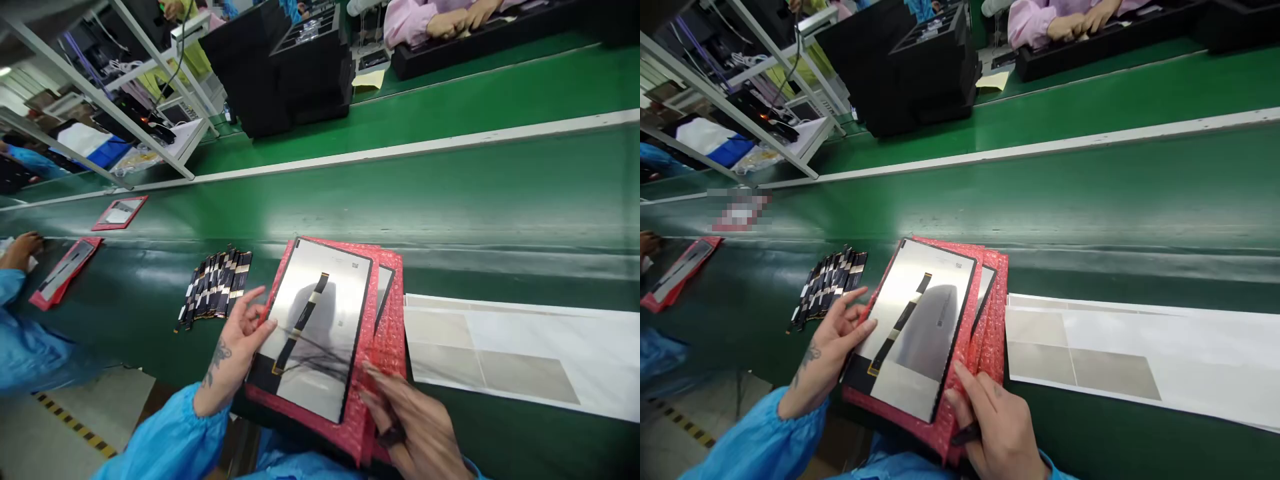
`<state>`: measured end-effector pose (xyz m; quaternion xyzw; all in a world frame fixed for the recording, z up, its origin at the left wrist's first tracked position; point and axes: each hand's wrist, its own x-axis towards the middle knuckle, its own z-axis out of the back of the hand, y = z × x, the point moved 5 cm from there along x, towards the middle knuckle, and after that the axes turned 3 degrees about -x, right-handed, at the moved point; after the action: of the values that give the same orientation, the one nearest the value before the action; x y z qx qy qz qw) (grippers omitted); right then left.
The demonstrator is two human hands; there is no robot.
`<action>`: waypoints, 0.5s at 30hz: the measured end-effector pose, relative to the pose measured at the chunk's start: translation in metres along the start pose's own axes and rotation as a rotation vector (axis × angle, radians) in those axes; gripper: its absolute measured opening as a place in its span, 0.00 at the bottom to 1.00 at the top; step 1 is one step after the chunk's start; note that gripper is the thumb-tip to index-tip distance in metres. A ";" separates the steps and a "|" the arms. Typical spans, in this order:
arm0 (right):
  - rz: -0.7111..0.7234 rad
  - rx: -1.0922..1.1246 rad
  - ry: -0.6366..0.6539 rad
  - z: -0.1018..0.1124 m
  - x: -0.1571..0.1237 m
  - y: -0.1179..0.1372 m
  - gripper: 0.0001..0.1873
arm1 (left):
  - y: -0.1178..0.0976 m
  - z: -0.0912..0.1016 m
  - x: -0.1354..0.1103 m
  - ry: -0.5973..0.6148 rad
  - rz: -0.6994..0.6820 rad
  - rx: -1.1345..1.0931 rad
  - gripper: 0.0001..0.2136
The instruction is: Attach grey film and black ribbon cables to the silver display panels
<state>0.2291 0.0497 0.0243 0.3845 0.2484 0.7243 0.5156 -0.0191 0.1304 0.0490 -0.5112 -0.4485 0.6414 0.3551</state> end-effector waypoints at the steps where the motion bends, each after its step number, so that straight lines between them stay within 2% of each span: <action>1: -0.022 0.007 -0.022 0.003 -0.001 -0.003 0.41 | -0.009 -0.003 0.005 0.028 0.013 0.016 0.35; 3: -0.090 0.005 -0.059 0.008 -0.004 -0.009 0.40 | -0.022 -0.009 0.013 0.099 0.069 0.035 0.34; 6: -0.119 0.025 -0.071 0.009 -0.006 -0.014 0.40 | -0.026 -0.016 0.020 0.169 0.149 0.029 0.30; 9: -0.124 0.037 -0.089 0.009 -0.007 -0.017 0.41 | -0.034 -0.012 0.039 0.153 0.066 0.079 0.25; 11: -0.163 0.039 -0.106 0.009 -0.008 -0.021 0.40 | -0.052 -0.009 0.068 0.162 -0.049 0.155 0.22; 13: -0.196 0.043 -0.102 0.009 -0.009 -0.025 0.39 | -0.078 -0.011 0.109 0.219 -0.123 0.243 0.21; 15: -0.207 0.046 -0.110 0.008 -0.009 -0.028 0.38 | -0.107 -0.018 0.155 0.324 -0.112 0.369 0.23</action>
<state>0.2526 0.0505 0.0046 0.4077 0.2745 0.6391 0.5916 -0.0364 0.3127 0.0954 -0.5083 -0.2887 0.6012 0.5448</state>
